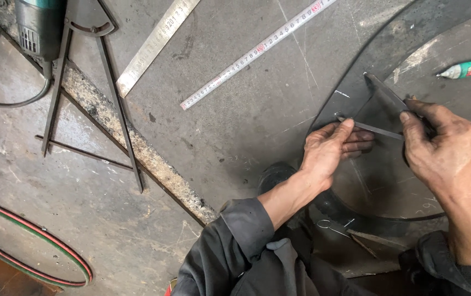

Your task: Measuring and marking a circular metal plate using a wing divider and a green marker on a workshop floor.

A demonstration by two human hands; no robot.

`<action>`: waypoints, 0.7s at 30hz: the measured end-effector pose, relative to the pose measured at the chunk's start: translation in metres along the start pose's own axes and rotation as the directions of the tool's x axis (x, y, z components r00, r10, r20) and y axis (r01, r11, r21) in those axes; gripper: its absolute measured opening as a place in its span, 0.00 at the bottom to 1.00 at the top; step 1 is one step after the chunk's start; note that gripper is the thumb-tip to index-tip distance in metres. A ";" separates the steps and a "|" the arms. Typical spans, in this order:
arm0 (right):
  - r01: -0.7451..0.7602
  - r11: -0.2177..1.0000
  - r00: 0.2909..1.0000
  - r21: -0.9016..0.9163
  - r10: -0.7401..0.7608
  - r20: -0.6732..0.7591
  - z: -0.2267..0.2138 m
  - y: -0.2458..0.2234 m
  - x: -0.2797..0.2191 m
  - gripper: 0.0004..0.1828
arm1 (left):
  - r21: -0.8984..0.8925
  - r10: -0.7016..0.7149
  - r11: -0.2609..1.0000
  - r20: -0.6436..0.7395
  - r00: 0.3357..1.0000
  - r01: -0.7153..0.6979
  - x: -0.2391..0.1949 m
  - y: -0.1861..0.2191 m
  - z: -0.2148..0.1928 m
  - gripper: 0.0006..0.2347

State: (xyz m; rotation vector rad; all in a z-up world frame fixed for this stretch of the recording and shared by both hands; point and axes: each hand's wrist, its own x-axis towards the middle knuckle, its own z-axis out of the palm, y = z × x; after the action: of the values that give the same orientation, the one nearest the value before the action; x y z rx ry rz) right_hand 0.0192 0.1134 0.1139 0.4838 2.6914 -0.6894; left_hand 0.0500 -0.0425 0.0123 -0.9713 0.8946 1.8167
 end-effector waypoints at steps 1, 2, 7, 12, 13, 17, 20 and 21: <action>0.001 1.000 1.000 -0.002 -0.001 -0.002 0.002 0.007 -0.001 0.13 | 0.000 0.002 1.000 0.003 1.000 -0.002 -0.001 0.001 0.002 0.14; 0.062 0.998 0.998 0.016 -0.062 -0.023 0.005 0.014 -0.002 0.12 | 0.003 -0.012 1.000 0.008 1.000 0.012 -0.002 0.002 0.003 0.14; -0.014 0.997 1.000 0.082 0.013 0.018 0.010 0.040 -0.001 0.14 | -0.133 0.061 0.990 0.071 0.996 -0.051 0.000 -0.019 -0.001 0.12; -0.243 0.621 0.961 0.745 0.256 0.100 0.092 0.241 0.020 0.27 | 0.338 0.193 0.900 0.252 0.948 -0.274 -0.047 -0.011 -0.015 0.11; -0.243 0.617 0.960 0.748 0.264 0.093 0.082 0.211 0.030 0.27 | 0.346 0.188 0.898 0.259 0.947 -0.273 -0.058 -0.002 -0.015 0.11; -0.602 0.665 0.780 0.441 0.607 0.151 0.073 0.172 0.061 0.32 | 0.821 -0.107 0.528 0.318 0.942 -0.218 -0.082 0.000 -0.033 0.12; -0.571 0.655 0.805 0.496 0.564 0.182 0.073 0.162 0.068 0.26 | 0.756 -0.043 0.532 0.473 0.880 -0.381 -0.085 -0.016 -0.050 0.12; -0.588 0.658 0.791 0.471 0.589 0.164 0.068 0.153 0.070 0.22 | 0.709 -0.026 0.559 0.533 0.846 -0.430 -0.085 -0.020 -0.054 0.12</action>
State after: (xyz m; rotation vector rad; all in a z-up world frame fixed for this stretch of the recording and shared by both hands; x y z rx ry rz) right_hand 0.0326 0.2216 -0.0304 1.4146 2.0953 -1.1618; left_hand 0.1099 -0.1115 0.0599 0.2192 1.3585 1.4306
